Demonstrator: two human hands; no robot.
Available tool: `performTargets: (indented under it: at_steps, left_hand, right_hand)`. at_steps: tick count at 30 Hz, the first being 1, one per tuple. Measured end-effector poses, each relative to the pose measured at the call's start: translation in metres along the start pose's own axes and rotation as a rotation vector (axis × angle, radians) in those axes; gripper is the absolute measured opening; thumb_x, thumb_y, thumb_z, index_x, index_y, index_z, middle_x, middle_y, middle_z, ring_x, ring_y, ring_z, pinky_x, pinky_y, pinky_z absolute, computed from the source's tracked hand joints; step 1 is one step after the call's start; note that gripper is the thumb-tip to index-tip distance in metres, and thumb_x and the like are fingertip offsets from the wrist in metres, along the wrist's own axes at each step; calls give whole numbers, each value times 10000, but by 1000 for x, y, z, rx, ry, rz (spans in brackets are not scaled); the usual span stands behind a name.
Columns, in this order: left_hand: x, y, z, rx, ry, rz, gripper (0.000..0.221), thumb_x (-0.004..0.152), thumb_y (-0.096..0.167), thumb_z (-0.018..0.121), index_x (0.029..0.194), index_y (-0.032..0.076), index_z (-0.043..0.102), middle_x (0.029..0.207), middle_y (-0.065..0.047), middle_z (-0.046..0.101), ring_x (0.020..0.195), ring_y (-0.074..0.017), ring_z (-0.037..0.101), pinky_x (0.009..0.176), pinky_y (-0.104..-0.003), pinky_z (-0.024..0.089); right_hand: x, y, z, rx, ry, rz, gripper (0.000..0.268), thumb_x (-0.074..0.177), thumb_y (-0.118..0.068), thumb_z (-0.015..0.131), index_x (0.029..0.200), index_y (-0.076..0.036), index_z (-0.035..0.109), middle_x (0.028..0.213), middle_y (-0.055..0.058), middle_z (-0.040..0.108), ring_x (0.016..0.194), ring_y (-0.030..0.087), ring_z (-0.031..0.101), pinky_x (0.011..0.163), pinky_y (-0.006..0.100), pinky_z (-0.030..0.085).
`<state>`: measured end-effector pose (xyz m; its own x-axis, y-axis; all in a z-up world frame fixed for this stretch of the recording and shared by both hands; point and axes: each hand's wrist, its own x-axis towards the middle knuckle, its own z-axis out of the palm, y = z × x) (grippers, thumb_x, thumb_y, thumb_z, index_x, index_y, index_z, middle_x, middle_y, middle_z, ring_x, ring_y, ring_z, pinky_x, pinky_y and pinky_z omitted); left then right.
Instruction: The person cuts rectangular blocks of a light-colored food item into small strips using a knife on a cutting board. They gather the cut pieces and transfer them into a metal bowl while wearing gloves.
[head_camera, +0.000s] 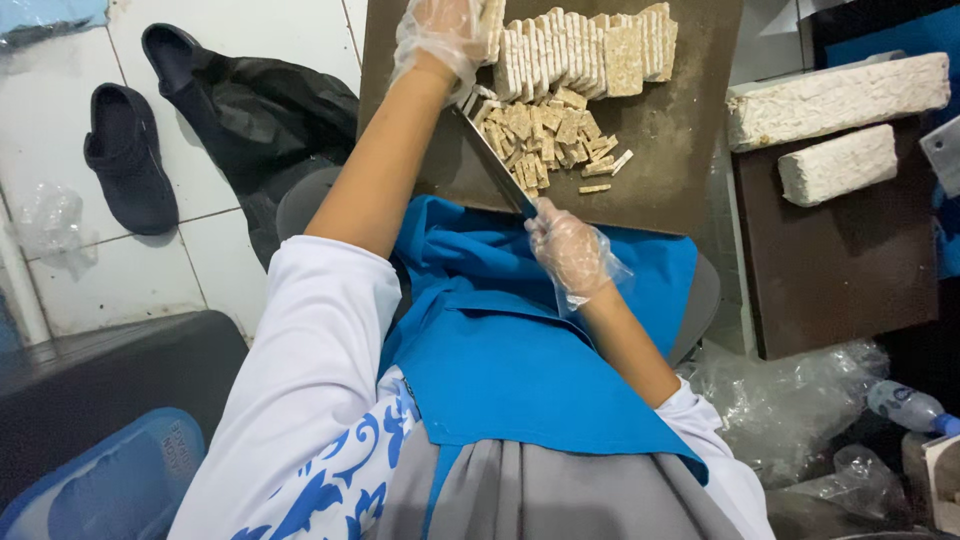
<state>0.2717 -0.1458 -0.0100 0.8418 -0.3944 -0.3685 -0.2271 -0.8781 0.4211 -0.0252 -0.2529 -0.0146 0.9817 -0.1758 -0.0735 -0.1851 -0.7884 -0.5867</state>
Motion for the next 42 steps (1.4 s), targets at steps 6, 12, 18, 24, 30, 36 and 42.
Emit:
performTargets:
  at_steps: [6, 12, 18, 24, 30, 36, 42]
  left_hand:
    - [-8, -37, 8, 587, 430, 289, 415, 831, 29, 582, 1222, 134, 672, 1230, -107, 684, 1114, -267, 688, 981, -459, 534]
    - [-77, -68, 47, 229, 414, 246, 309, 1166, 143, 511, 1423, -19, 569, 983, -179, 738, 786, -298, 747, 642, -440, 588]
    - [-134, -74, 72, 318, 743, 590, 828, 701, 426, 789, 1384, 27, 543, 1235, -173, 708, 1124, -349, 684, 879, -459, 527]
    - [-143, -80, 56, -45, 507, 463, 860, 742, 296, 915, 1454, 6, 530, 1263, -161, 688, 1125, -354, 645, 972, -445, 494]
    - [-134, -73, 57, -107, 528, 513, 877, 697, 294, 938, 1430, 9, 550, 1188, -143, 711, 1108, -358, 646, 942, -440, 493]
    - [-137, -73, 51, -76, 547, 602, 1098, 562, 401, 932, 1444, -35, 445, 1241, -220, 669, 1125, -398, 622, 961, -461, 473]
    - [-144, -85, 44, -238, 324, 420, 991, 771, 208, 947, 1595, 73, 412, 1281, -158, 691, 1205, -370, 618, 1074, -444, 463]
  right_hand:
    - [4, 9, 7, 117, 22, 43, 220, 914, -32, 586, 1131, -70, 596, 808, 154, 695, 748, 336, 710, 642, 459, 546]
    - [8, 4, 13, -34, 41, 133, 154, 979, -156, 644, 1057, -38, 581, 814, 236, 684, 774, 453, 674, 661, 547, 514]
    - [-1, -5, 23, -39, 58, 150, 136, 968, -189, 638, 965, -66, 580, 827, 235, 697, 775, 463, 681, 676, 548, 533]
    - [2, -11, 26, -23, -21, 176, 141, 1000, -190, 607, 1032, -65, 550, 825, 204, 703, 763, 446, 687, 682, 546, 526]
    - [7, -17, 34, -10, -5, 157, 158, 1010, -219, 593, 1056, -75, 547, 838, 183, 720, 766, 438, 695, 668, 544, 526]
    - [7, -16, 33, -97, -20, 204, 202, 1016, -285, 597, 1063, -92, 562, 849, 198, 724, 755, 456, 692, 667, 572, 521]
    - [11, -14, 36, -113, -16, 210, 190, 1019, -261, 592, 1060, -81, 545, 832, 196, 714, 742, 459, 684, 654, 573, 515]
